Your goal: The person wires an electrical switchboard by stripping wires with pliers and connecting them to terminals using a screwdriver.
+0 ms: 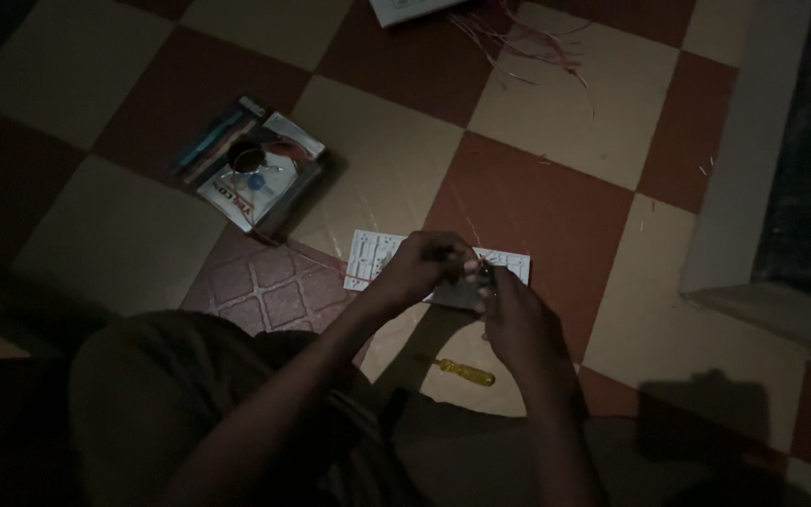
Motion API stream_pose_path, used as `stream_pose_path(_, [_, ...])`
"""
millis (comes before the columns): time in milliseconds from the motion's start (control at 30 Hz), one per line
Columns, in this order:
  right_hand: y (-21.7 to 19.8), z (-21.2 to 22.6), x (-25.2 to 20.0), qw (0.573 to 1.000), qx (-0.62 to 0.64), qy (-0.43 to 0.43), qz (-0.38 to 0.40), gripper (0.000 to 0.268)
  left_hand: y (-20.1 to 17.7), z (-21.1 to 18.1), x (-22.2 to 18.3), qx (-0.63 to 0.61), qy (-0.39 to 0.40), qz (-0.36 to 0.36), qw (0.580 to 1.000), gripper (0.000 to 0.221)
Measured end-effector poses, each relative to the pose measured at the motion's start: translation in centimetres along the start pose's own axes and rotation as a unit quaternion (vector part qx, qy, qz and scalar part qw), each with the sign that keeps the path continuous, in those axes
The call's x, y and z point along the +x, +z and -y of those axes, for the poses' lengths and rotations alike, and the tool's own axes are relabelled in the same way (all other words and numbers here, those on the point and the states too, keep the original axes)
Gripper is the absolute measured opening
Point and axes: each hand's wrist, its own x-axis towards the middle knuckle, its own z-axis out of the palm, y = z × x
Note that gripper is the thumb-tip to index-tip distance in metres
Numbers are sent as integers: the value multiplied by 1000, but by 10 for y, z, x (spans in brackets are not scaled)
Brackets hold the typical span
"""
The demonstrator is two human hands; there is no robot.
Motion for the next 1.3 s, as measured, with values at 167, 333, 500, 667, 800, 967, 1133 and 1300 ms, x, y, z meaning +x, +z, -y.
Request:
stream_pose_path(167, [2, -2, -3, 991, -63, -91, -70, 27, -4, -4, 1, 20, 34, 26, 999, 15])
stream_pose_path(333, [-3, 9, -14, 993, -39, -98, -59, 41, -7, -10, -5, 103, 100, 40, 989, 14])
stream_pose_path(500, [-9, 19, -21, 997, 10, 57, 50, 38, -5, -16, -8, 182, 86, 12, 979, 13])
stream_pose_path(667, [-1, 9, -15, 996, -69, -38, -51, 37, -5, -17, -9, 182, 55, 21, 982, 11])
stream_pose_path(800, [7, -1, -7, 996, -81, -28, -26, 40, 2, -9, -10, 230, 102, 18, 968, 15])
stream_pose_path(967, [-6, -2, -9, 999, -38, 27, 10, 37, 18, -8, -15, 194, 108, 19, 975, 23])
stream_pose_path(1133, [-20, -2, -13, 999, 22, 34, 27, 38, 27, -13, -23, 150, 95, 24, 984, 27])
stream_pose_path(1300, [-20, -8, -14, 999, 6, 49, 15, 37, 34, -6, -22, 216, 183, -37, 958, 33])
